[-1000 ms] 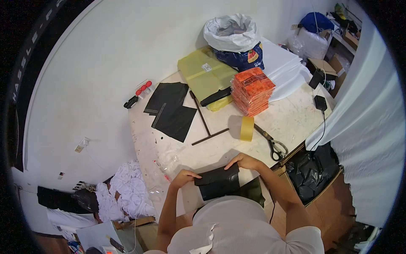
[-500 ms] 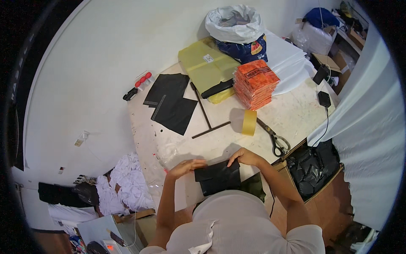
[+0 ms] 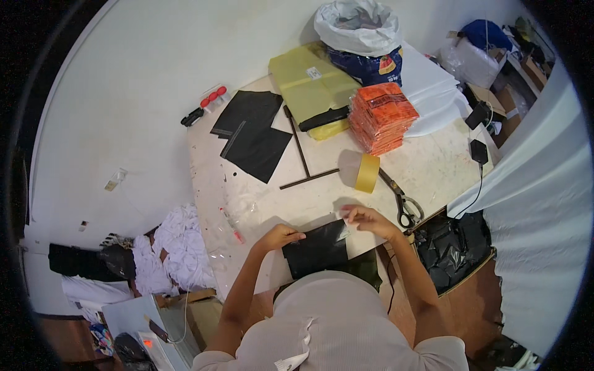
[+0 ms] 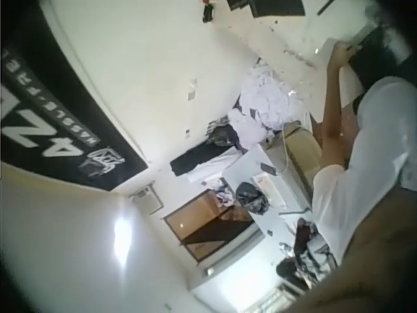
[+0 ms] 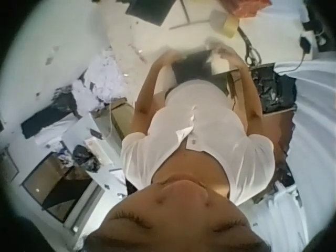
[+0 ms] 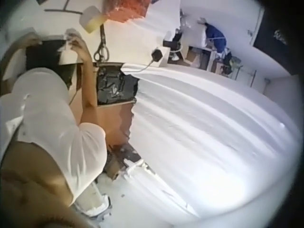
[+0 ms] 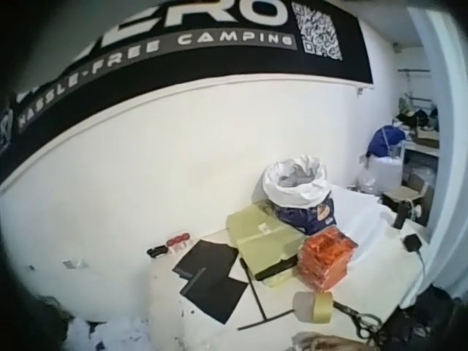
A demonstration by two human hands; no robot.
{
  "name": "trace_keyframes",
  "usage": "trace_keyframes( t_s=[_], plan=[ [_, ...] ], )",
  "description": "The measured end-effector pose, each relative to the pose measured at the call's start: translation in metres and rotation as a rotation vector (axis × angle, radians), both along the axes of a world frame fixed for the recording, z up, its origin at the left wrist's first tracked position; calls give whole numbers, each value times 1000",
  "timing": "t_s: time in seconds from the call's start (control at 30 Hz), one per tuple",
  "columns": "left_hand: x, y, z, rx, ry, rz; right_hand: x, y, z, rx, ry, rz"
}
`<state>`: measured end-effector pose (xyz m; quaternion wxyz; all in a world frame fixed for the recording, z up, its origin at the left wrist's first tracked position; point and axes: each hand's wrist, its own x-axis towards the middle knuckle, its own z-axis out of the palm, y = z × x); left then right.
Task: Packing items into black mailers, sealing them with tape, and labeling them with a marker.
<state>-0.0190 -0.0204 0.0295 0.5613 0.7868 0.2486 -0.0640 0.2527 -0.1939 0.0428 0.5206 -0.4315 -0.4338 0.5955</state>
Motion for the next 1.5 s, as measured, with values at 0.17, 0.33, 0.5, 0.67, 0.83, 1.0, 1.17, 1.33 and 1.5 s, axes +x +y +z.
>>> trace_keyframes(
  t_s=[0.17, 0.33, 0.5, 0.67, 0.83, 1.0, 1.17, 1.33, 1.5],
  plan=[
    [6, -3, 11, 95, -32, -39, -22, 23, 15, -113, -272, -67],
    [6, -7, 10, 90, 6, -5, -40, 56, 29, -84, -618, 219],
    [-9, -17, 0, 18, -212, 276, -33, 64, 23, -136, -742, 413],
    [-27, -46, 1, -387, -138, 637, -23, 54, 13, -229, -664, 397],
    [-20, -55, 8, -707, -389, 906, -19, 43, -7, -136, -568, 156],
    [-12, -37, -12, -640, -586, 1124, -25, 54, 14, -531, -89, -86],
    [2, -27, -29, -556, -732, 1125, -29, 55, -14, -580, 20, -313],
    [14, -35, -25, 419, -609, 1087, -34, 56, -28, -491, 136, -337],
    [29, -55, 14, 924, -268, 416, -31, 54, -31, -500, 167, -350]
  ],
)
